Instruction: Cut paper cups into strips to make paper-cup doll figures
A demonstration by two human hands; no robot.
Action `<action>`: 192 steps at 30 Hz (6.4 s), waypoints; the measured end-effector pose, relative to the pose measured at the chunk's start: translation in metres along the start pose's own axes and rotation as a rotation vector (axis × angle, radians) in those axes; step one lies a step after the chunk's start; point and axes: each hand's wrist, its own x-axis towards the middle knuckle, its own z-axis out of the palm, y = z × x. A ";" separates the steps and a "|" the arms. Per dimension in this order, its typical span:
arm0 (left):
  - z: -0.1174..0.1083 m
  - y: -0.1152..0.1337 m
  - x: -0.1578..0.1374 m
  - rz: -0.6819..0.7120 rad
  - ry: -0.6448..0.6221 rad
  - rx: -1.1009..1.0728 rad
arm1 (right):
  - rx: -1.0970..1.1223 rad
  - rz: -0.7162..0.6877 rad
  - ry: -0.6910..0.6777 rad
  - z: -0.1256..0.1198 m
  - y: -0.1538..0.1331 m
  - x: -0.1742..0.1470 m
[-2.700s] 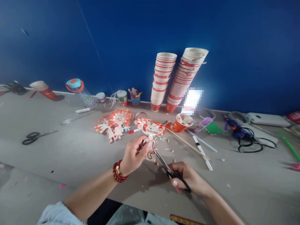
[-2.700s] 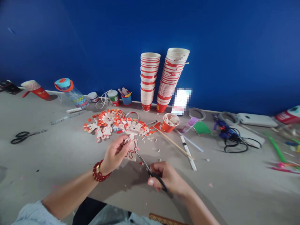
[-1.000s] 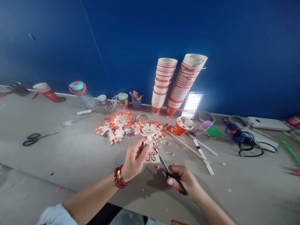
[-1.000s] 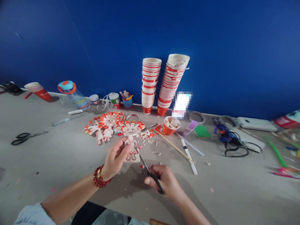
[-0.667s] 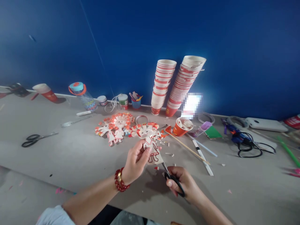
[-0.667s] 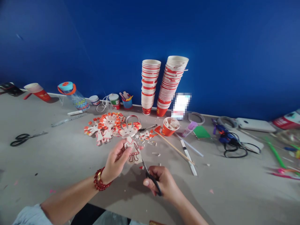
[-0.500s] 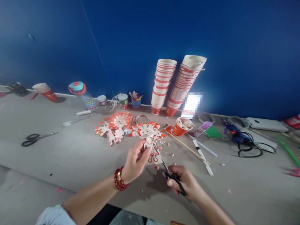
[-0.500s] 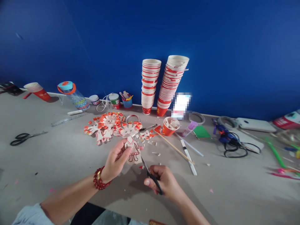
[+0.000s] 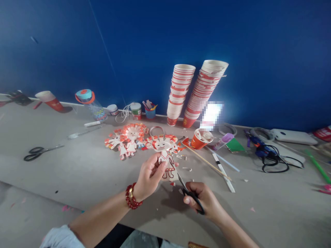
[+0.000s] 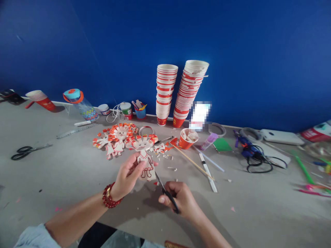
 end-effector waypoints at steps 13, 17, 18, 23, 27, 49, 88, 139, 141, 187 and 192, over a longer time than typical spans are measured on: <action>0.003 0.000 -0.002 -0.013 -0.063 -0.094 | 0.035 -0.001 -0.037 0.005 -0.001 0.000; 0.003 -0.001 -0.003 0.000 -0.060 -0.066 | 0.027 -0.005 -0.034 0.004 -0.002 -0.001; 0.003 -0.001 -0.003 0.003 -0.063 -0.064 | 0.026 -0.004 -0.033 0.003 -0.002 -0.001; 0.002 0.000 -0.002 0.006 -0.085 -0.093 | 0.001 -0.023 -0.003 0.004 -0.001 0.000; 0.003 0.001 -0.002 0.007 -0.074 -0.104 | -0.018 -0.044 0.030 0.007 0.001 0.000; 0.007 -0.003 -0.004 -0.016 -0.070 -0.104 | -0.082 -0.036 0.113 0.010 0.014 0.002; -0.009 -0.014 0.005 0.014 0.046 0.003 | 0.018 0.059 -0.106 -0.023 0.006 -0.005; -0.022 -0.005 0.014 -0.117 -0.257 0.009 | -0.129 0.153 -0.290 -0.044 -0.011 -0.011; -0.022 -0.005 0.014 -0.113 -0.260 0.025 | -0.153 0.159 -0.275 -0.042 -0.014 -0.011; -0.023 -0.007 0.015 -0.077 -0.314 0.128 | -0.499 -0.018 -0.177 -0.054 -0.004 -0.004; -0.023 -0.007 0.013 -0.085 -0.328 0.109 | -0.164 0.080 -0.341 -0.052 -0.003 -0.005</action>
